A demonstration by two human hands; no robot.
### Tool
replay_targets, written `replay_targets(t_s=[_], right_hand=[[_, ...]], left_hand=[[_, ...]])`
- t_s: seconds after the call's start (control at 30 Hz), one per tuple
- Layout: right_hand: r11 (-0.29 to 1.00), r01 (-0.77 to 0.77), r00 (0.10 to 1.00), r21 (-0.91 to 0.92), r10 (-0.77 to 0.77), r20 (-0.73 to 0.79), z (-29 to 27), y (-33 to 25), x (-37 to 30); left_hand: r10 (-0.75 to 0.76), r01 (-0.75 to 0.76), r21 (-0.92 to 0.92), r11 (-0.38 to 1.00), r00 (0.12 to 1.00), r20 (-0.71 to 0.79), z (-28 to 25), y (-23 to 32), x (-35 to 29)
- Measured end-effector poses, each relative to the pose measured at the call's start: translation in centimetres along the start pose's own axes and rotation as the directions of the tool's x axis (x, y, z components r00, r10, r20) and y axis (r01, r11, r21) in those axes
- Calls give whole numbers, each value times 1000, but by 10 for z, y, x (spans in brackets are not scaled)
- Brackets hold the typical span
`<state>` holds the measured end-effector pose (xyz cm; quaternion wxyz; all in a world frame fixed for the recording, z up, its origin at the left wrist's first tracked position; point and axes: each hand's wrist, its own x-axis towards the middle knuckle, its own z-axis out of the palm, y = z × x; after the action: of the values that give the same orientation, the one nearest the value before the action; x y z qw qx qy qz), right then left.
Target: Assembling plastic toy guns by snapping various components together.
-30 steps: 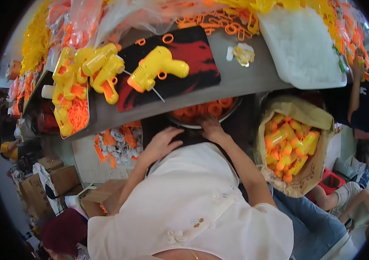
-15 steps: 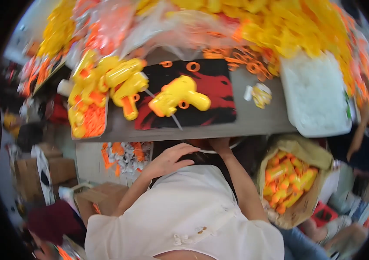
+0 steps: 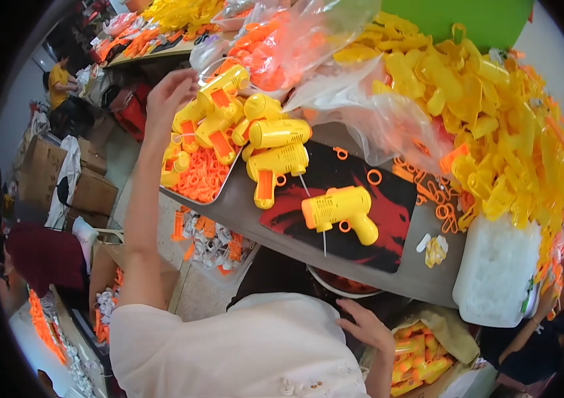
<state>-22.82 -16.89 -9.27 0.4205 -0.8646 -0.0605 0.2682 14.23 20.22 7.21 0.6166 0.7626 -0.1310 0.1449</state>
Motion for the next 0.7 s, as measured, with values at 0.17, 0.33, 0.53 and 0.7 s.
replay_targets(t_s=[0.17, 0.33, 0.53, 0.7], right_hand=[[917, -10, 994, 399, -34, 103, -63, -63, -9], [899, 46, 965, 435, 72, -251, -91, -64, -7], [876, 2, 516, 483, 412, -751, -66, -25, 26], [884, -263, 441, 386, 466, -767, -25, 0, 36]], left_hand=[[214, -271, 342, 900, 957, 195, 13, -91, 135], [44, -171, 707, 686, 980, 193, 42, -138, 212], [-71, -50, 784, 619, 990, 119, 69, -173, 294], [-123, -25, 808, 589, 985, 120, 106, -201, 341]])
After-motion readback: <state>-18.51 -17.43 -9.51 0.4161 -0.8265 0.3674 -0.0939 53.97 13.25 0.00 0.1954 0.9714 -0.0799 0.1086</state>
